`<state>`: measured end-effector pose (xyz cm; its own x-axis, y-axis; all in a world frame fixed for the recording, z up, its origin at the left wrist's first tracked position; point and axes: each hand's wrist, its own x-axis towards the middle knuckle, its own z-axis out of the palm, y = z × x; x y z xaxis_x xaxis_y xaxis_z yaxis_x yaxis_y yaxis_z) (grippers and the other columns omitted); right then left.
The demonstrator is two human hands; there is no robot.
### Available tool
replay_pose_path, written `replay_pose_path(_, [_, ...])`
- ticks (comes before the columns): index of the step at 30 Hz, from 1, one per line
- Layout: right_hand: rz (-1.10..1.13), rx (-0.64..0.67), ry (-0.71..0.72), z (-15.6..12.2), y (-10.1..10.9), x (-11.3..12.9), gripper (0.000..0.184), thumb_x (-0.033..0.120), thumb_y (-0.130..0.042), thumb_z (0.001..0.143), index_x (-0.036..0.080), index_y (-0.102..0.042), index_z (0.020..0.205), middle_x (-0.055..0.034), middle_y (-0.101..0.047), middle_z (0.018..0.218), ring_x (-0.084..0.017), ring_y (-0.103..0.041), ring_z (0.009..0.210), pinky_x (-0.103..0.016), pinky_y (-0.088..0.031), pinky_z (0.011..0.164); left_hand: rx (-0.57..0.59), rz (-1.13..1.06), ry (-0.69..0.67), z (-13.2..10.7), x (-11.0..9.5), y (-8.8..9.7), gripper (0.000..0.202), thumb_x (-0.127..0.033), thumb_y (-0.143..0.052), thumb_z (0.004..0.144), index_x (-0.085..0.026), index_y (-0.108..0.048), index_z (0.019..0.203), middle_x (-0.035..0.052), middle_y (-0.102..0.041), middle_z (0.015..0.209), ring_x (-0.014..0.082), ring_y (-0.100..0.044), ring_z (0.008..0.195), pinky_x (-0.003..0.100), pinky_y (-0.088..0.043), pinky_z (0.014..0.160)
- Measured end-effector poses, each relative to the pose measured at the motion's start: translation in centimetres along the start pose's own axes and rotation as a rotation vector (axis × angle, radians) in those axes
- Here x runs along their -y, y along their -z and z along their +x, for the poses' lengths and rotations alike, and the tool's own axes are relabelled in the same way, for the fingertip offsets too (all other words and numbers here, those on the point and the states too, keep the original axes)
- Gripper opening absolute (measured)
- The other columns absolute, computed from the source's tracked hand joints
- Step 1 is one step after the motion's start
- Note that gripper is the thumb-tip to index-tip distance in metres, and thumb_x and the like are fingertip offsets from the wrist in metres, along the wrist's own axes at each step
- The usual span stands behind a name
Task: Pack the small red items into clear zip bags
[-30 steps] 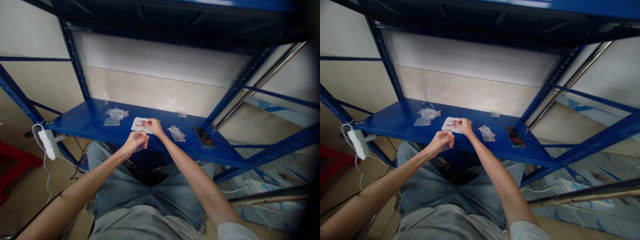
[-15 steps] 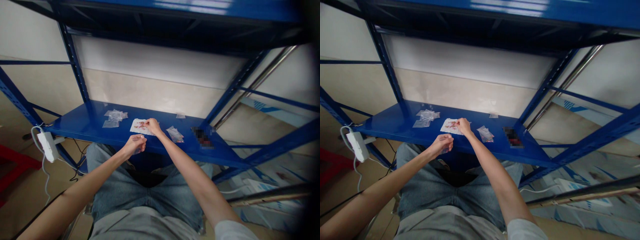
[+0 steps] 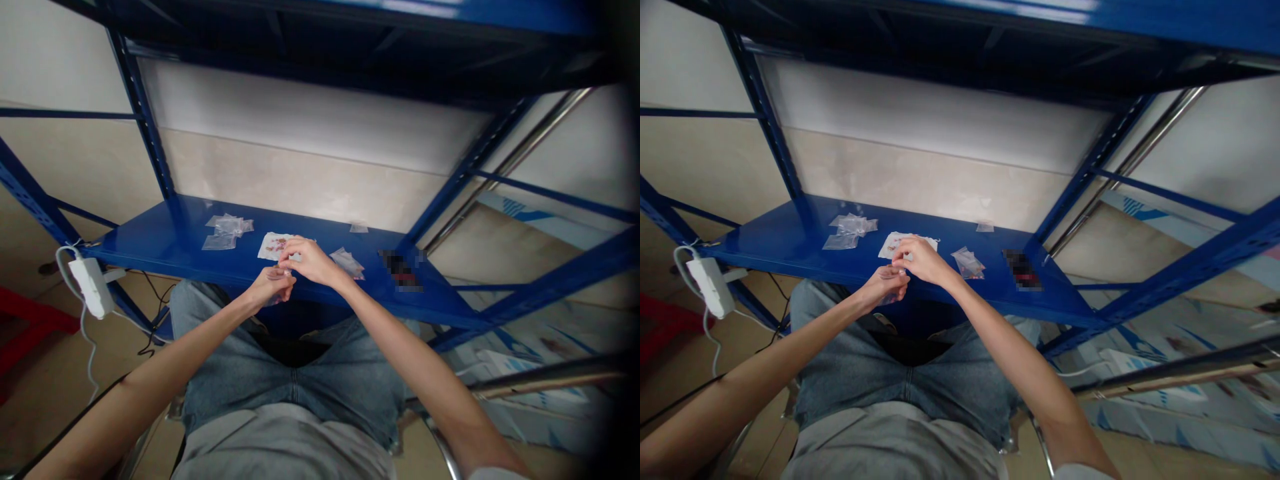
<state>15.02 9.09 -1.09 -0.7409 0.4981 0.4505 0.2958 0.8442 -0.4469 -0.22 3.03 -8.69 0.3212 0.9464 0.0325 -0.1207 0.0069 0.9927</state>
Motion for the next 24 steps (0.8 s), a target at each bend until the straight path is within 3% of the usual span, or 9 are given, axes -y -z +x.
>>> replay_pose_path(5, [-0.164, 0.129, 0.026, -1.6, 0.7, 2.2, 0.010, 0.013, -0.070, 0.088, 0.016, -0.074, 0.080, -0.0046, -0.065, 0.082, -0.019, -0.056, 0.086, -0.035, -0.043, 0.082, 0.034, 0.090, -0.029, -0.3, 0.3, -0.2, 0.036, -0.046, -0.069, 0.081, -0.015, -0.058, 0.067, 0.0020, -0.060, 0.057, 0.0103, -0.054, 0.047, 0.021, -0.036, 0.045])
replay_pose_path(9, [-0.234, 0.133, 0.000, -3.3, 1.3, 3.4, 0.020, 0.022, -0.058, 0.097, 0.018, -0.075, 0.088, -0.0064, -0.062, 0.088, -0.021, -0.054, 0.091, -0.036, -0.042, 0.084, 0.077, -0.019, -0.030, -0.6, -0.1, -0.5, 0.034, -0.045, -0.071, 0.082, -0.015, -0.059, 0.074, 0.0009, -0.060, 0.058, 0.0107, -0.054, 0.048, 0.021, -0.036, 0.045])
replay_pose_path(12, [-0.173, 0.081, -0.057, -4.9, 1.4, 4.5, 0.019, 0.024, -0.055, 0.099, 0.018, -0.071, 0.092, -0.0072, -0.060, 0.100, -0.021, -0.055, 0.099, -0.035, -0.043, 0.088, 0.161, -0.120, -0.034, -1.1, -0.8, -0.9, 0.032, -0.042, -0.074, 0.082, -0.014, -0.061, 0.079, 0.0012, -0.062, 0.062, 0.0109, -0.057, 0.053, 0.022, -0.043, 0.054])
replay_pose_path(17, [-0.060, -0.044, -0.175, -7.4, 1.1, 6.3, 0.018, 0.022, -0.045, 0.102, 0.019, -0.058, 0.090, -0.0050, -0.057, 0.097, -0.018, -0.055, 0.093, -0.030, -0.042, 0.083, 0.340, -0.070, -0.066, -2.1, -1.4, -2.1, 0.034, -0.031, -0.083, 0.075, -0.013, -0.071, 0.101, 0.0086, -0.074, 0.096, 0.0171, -0.068, 0.086, 0.030, -0.051, 0.084])
replay_pose_path(21, [0.007, -0.182, -0.268, -9.0, 0.5, 7.4, 0.020, 0.027, -0.041, 0.104, 0.020, -0.052, 0.089, -0.0011, -0.055, 0.085, -0.016, -0.053, 0.079, -0.027, -0.040, 0.074, 0.476, 0.046, -0.062, -2.4, -1.6, -2.5, 0.033, -0.038, -0.076, 0.082, -0.012, -0.072, 0.102, 0.0106, -0.075, 0.096, 0.0188, -0.068, 0.086, 0.029, -0.053, 0.078])
replay_pose_path(24, [0.069, -0.274, -0.327, -10.3, 0.0, 7.6, 0.020, 0.030, -0.041, 0.104, 0.021, -0.052, 0.090, 0.0006, -0.055, 0.080, -0.015, -0.052, 0.073, -0.027, -0.039, 0.070, 0.444, 0.097, -0.090, -2.4, -2.0, -2.6, 0.036, -0.045, -0.068, 0.089, -0.011, -0.072, 0.101, 0.0121, -0.075, 0.094, 0.0180, -0.070, 0.080, 0.026, -0.053, 0.068])
